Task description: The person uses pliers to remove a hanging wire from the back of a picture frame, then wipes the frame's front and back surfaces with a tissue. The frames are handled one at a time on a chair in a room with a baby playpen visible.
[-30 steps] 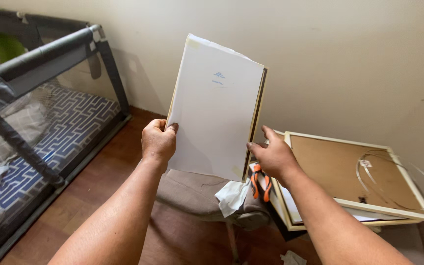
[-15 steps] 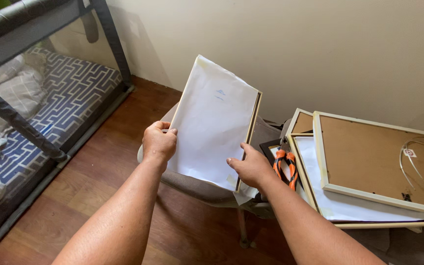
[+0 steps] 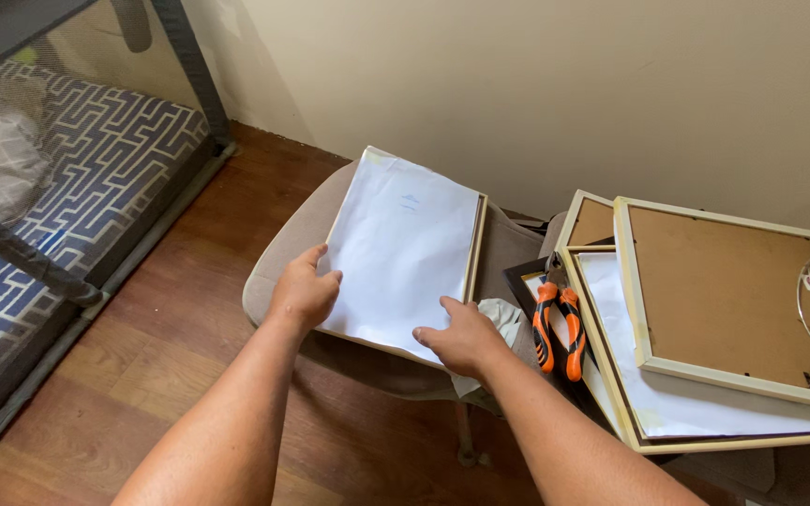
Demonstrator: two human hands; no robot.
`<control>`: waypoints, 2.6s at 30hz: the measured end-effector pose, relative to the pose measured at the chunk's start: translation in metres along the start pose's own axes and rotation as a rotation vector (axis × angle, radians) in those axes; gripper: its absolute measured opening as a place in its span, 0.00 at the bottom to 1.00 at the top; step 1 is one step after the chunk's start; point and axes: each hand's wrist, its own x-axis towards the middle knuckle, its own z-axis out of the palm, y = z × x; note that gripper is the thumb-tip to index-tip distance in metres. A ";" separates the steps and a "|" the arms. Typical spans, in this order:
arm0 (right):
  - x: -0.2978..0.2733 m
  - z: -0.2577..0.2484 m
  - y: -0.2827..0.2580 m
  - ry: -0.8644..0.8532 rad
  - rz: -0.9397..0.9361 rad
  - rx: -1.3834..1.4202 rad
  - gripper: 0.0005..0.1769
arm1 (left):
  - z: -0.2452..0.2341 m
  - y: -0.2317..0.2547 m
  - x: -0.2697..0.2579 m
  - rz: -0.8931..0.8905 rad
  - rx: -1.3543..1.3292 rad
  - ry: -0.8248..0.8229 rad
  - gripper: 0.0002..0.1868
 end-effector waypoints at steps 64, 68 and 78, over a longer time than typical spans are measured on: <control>-0.122 -0.253 0.216 0.482 0.371 -0.242 0.29 | 0.219 0.296 -0.152 -0.166 0.007 -0.346 0.16; -0.113 -0.250 0.218 0.464 0.362 -0.230 0.19 | 0.219 0.296 -0.155 -0.206 -0.070 -0.354 0.14; -0.100 -0.243 0.218 0.632 -0.009 -0.343 0.12 | 0.212 0.271 -0.163 -0.337 -0.675 -0.432 0.18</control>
